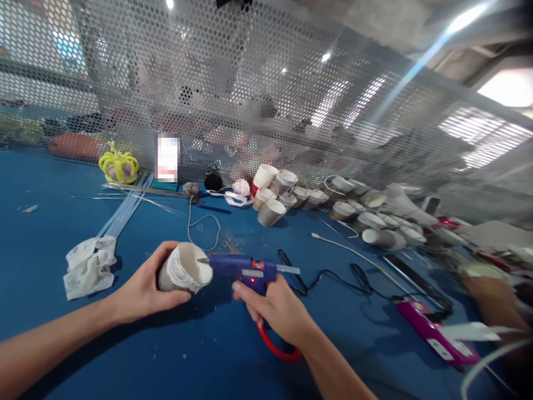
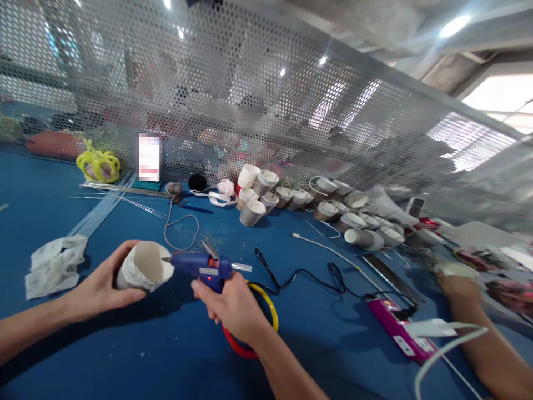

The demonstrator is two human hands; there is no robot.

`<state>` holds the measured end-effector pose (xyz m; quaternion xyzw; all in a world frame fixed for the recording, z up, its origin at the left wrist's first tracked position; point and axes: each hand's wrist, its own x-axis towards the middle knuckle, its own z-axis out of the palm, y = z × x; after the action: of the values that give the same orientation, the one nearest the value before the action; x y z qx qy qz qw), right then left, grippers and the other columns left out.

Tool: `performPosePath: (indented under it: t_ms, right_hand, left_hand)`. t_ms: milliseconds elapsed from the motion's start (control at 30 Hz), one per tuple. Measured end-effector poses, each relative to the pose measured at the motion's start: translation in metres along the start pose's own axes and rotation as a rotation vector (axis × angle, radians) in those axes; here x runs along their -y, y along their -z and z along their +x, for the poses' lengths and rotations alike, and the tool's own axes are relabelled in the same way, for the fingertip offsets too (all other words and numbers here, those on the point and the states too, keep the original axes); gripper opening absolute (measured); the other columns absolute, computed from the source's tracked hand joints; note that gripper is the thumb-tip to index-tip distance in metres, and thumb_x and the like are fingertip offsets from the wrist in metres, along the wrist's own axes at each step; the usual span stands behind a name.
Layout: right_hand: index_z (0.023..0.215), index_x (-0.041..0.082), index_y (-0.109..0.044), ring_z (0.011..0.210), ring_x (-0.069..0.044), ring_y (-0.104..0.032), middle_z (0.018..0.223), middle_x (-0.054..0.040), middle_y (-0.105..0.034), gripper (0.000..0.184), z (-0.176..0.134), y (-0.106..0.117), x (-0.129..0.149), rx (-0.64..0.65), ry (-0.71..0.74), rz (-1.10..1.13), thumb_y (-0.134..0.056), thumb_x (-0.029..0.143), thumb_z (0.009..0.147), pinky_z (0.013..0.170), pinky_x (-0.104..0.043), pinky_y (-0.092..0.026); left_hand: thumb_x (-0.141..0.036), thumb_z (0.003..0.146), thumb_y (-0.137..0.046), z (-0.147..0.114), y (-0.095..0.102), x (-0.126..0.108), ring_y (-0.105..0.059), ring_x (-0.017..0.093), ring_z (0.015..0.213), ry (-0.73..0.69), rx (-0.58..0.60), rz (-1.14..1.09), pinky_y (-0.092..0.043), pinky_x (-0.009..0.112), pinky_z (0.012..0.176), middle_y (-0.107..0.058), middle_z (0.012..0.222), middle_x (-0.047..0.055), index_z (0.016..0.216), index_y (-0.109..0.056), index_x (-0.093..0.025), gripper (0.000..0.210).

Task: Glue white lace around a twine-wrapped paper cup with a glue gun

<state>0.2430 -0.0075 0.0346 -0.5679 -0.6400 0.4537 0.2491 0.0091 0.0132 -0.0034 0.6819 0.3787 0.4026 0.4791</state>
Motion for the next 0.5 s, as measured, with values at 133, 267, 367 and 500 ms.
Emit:
performPosePath:
  t_ms: [133, 267, 367, 500]
  right_hand:
    - [0.068, 0.014, -0.056, 0.034, -0.007, -0.040, 0.037, 0.0058, -0.042, 0.033, 0.0005, 0.0038, -0.0018, -0.001, 0.052, 0.013, -0.049, 0.044, 0.080, 0.041, -0.021, -0.038]
    - [0.068, 0.013, -0.055, 0.034, -0.006, -0.039, 0.038, 0.0057, -0.042, 0.034, 0.0025, 0.0051, -0.0030, 0.023, 0.042, 0.021, -0.050, 0.044, 0.081, 0.040, -0.019, -0.036]
    - [0.068, 0.014, -0.055, 0.034, -0.006, -0.039, 0.039, 0.0055, -0.043, 0.034, 0.0025, 0.0055, -0.0038, 0.056, 0.026, 0.023, -0.051, 0.045, 0.080, 0.038, -0.019, -0.035]
    - [0.066, 0.013, -0.056, 0.034, -0.005, -0.039, 0.038, 0.0054, -0.044, 0.034, 0.0013, 0.0086, -0.0040, 0.063, 0.061, 0.051, -0.052, 0.044, 0.080, 0.039, -0.019, -0.035]
  left_hand:
    - [-0.031, 0.065, -0.068, -0.0008, 0.0011, -0.0007, -0.055, 0.023, 0.095, -0.006, 0.016, 0.010, -0.046, 0.033, 0.083, -0.057, 0.105, 0.006, 0.110, -0.038, -0.021, 0.054]
    - [-0.032, 0.066, -0.068, -0.0014, 0.0015, 0.0004, -0.054, 0.023, 0.095, -0.016, 0.045, -0.015, -0.045, 0.032, 0.083, -0.057, 0.106, 0.006, 0.111, -0.038, -0.021, 0.054]
    - [-0.032, 0.066, -0.068, -0.0010, 0.0015, 0.0009, -0.054, 0.021, 0.094, 0.000, 0.042, -0.044, -0.045, 0.030, 0.082, -0.057, 0.105, 0.005, 0.111, -0.038, -0.021, 0.055]
    - [-0.038, 0.064, -0.069, -0.0010, 0.0029, -0.0007, -0.054, 0.022, 0.091, 0.055, 0.082, -0.099, -0.046, 0.030, 0.078, -0.058, 0.102, 0.005, 0.111, -0.041, -0.020, 0.058]
